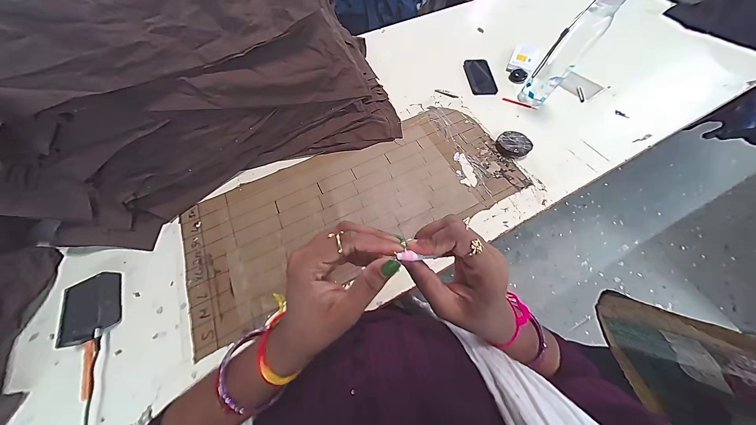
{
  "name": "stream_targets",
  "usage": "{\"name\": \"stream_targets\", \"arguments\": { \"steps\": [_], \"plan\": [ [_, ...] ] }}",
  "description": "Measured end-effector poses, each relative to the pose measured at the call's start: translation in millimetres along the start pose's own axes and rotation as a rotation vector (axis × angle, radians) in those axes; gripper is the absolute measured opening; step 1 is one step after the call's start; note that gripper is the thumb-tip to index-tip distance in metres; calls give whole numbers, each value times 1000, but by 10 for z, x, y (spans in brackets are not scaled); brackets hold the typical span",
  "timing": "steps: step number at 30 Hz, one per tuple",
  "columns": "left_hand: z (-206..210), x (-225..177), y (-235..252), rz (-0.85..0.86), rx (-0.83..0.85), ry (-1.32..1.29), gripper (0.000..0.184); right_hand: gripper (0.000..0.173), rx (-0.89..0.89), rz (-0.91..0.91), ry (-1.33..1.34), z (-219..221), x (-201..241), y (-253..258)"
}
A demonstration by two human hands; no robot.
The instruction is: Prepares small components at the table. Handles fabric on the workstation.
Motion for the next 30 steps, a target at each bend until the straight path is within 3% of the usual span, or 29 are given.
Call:
{"name": "stream_targets", "arguments": {
  "steps": [6,14,21,26,30],
  "plan": [
    [0,27,4,-25,-22,15,11,12,38,20,14,30,-25,-10],
    [64,183,-19,-277,1,-219,12,12,106,263,368,123,-181,-43],
    [75,237,-35,-334,8,-279,13,13,143,460,637,210,-275,-81],
    [84,217,-39,-327,41,-288,14,14,147,472,660,223,-278,-80],
    [86,229,-44,-347,38,-230,8,12,115,364,490,200,-255,-88]
  ]
}}
Point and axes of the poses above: each hand's wrist, its own y-axis towards the middle knuckle, its own z-axis out of the palm, x = y × z, the point moved 8 cm from there along y, towards the middle knuckle, and after that the axes turned 10 degrees about -x, right-handed, at the moved point
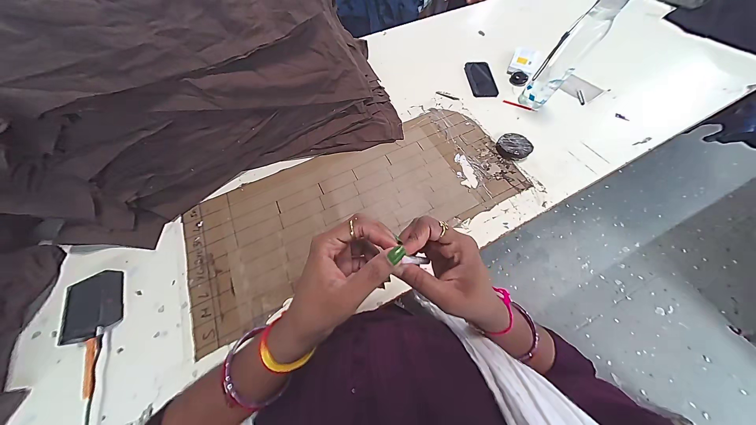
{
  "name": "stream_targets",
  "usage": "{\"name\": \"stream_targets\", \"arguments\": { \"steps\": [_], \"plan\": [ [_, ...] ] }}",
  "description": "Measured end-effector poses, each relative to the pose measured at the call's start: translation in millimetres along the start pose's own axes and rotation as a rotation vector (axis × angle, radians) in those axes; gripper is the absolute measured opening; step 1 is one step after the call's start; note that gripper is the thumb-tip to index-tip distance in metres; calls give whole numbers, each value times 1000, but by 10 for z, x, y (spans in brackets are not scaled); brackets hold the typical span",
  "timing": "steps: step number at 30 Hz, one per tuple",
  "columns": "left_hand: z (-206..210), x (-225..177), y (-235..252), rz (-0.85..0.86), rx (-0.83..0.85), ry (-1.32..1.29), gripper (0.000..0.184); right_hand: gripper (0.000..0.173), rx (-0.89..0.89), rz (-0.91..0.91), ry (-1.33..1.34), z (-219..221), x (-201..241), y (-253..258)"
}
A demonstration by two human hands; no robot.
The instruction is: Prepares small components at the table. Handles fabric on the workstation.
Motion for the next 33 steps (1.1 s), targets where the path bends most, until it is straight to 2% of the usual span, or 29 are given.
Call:
{"name": "stream_targets", "arguments": {
  "steps": [4,8,12,16,20,28,33],
  "plan": [
    [12,29,5,-29,-17,3,4,14,-27,-151,-186,-10,66,-12],
    [16,51,3,-50,-12,-20,10,15,-25,-159,-186,-1,68,-17],
    [22,72,4,-85,-5,-76,11,13,-2,-47,-28,4,14,-16],
    [18,67,3,-55,-10,-79,11,14,30,106,202,20,-56,-8],
    [2,38,-1,-17,-46,-28,11,10,63,219,320,46,-110,-5],
    [5,-88,-41,222,-72,185,21,8,110,327,457,110,-160,-29],
    [-2,-112,-59,265,-76,209,20,10,116,344,507,129,-149,-40]
  ]
}}
Point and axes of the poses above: each hand's wrist, its own y-axis towards the middle knuckle, its own z-axis out of the palm, x = y × z, the point moved 8 cm from there along y, towards the middle knuckle, and after that the axes turned 10 degrees about -x, right-handed, at the moved point
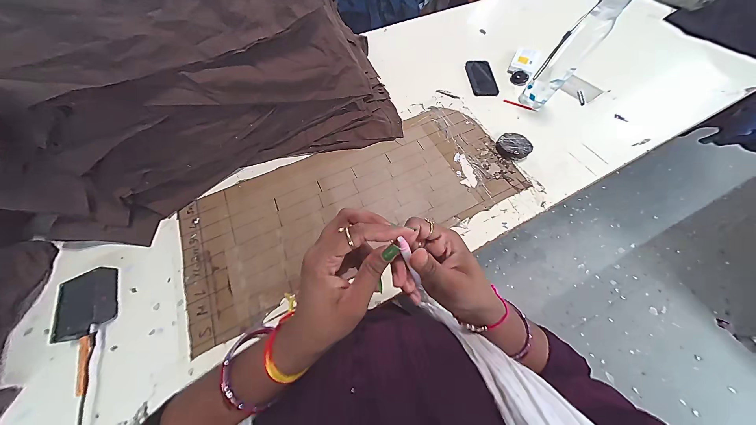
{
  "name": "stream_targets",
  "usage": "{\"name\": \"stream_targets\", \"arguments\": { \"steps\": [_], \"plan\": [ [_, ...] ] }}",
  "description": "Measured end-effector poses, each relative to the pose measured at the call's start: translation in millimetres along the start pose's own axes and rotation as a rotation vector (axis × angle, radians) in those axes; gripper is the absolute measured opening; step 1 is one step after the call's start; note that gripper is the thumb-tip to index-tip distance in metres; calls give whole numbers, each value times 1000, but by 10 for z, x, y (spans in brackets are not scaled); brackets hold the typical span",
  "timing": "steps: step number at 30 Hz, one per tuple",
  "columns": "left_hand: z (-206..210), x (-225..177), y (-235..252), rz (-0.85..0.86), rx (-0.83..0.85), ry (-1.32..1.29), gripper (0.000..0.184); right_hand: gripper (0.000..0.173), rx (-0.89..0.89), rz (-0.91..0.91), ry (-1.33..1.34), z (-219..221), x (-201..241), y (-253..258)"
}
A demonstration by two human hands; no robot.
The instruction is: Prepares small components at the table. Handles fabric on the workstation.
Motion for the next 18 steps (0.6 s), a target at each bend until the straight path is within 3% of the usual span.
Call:
{"name": "stream_targets", "arguments": {
  "steps": [14,16,18],
  "plan": [
    [-32,-35,5,58,-28,36,19,15,36,15,50,42,-24,7],
    [-11,-13,10,32,-13,-11,18,14,41,-22,-29,39,-26,1],
    [9,21,16,-1,14,-60,18,16,20,-139,-273,13,20,4]
  ]
}}
Point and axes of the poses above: each hand's wrist, its own y-axis towards the middle knuckle, its own z-axis out of the palm, x = y × z, the point moved 8 cm from there along y, towards the middle knuckle, and after that the axes turned 10 degrees about -x, right-handed, at the moved point
